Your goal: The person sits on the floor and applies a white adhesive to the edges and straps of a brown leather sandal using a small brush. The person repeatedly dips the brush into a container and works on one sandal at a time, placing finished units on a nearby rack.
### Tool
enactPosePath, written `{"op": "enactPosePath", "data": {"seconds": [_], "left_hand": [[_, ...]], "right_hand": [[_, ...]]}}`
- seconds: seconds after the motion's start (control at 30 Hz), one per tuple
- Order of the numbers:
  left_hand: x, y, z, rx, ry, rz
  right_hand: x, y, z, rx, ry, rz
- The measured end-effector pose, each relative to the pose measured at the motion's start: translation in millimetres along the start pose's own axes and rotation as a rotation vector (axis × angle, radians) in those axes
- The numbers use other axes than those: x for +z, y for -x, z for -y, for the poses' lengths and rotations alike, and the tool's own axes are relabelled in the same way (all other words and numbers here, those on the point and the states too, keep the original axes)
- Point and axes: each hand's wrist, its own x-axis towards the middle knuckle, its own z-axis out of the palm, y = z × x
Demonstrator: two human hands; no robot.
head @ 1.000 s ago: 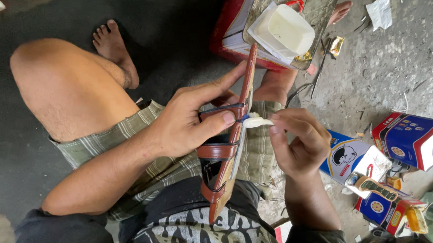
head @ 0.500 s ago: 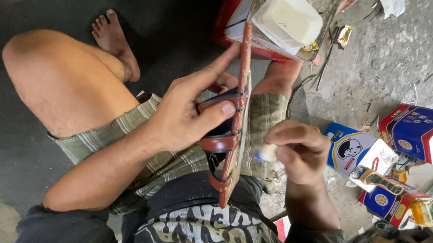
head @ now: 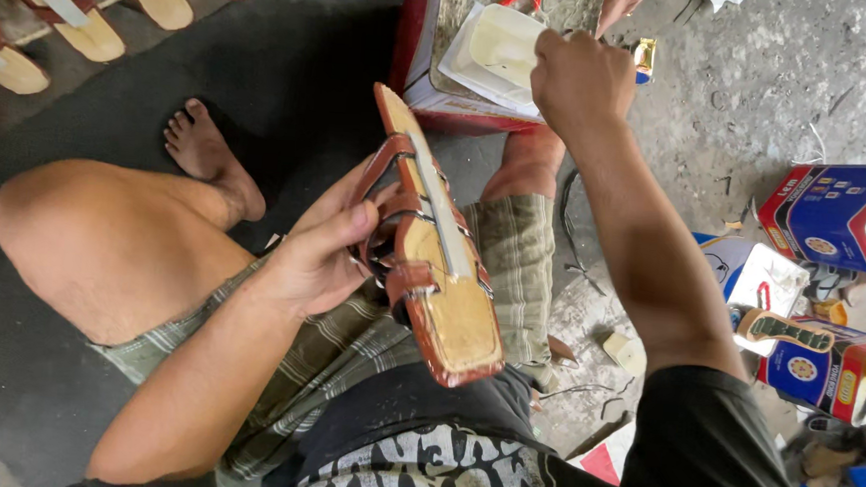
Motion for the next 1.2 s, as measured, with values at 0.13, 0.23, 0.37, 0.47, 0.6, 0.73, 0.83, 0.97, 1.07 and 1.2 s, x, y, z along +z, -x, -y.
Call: {"op": "enactPosePath", "data": {"seconds": [0.13, 0.23, 0.37, 0.47, 0.6, 0.73, 0.83, 0.97, 1.07, 1.2], "left_hand": [[3, -3, -1, -0.020, 0.152, 0.071], [4, 0, 2, -0.018, 0.069, 0.021], [3, -1, 4, 0.119, -0.199, 0.013], [1, 1, 6, 0.204, -0.495, -0.047], [2, 3, 8, 0.238, -0.664, -0.082], [3, 5, 7, 0.239, -0.707, -0.059], [3, 5, 7, 0.231, -0.724, -0.061], [5, 4, 4, 0.234, -0.629, -0.074], [5, 5, 4, 0.232, -0.612, -0.070], [4, 4, 3, 0.232, -0.600, -0.063]], "right_hand": [[-24, 18, -1, 0.038, -0.049, 0.019], [-48, 48, -5, 0.093, -0.065, 0.076], [-82, 88, 8, 0.140, -0.198, 0.094], [-106, 133, 48, 0.108, -1.087, -0.010], [-118, 165, 87, 0.129, -1.438, 0.016], [-113, 163, 99, 0.126, -1.324, -0.036], [-111, 161, 100, 0.087, -1.222, -0.114], [-116, 162, 100, 0.009, -1.265, -0.108], [-117, 164, 99, 0.006, -1.285, -0.108], [-115, 164, 97, 0.004, -1.264, -0.132]]}}
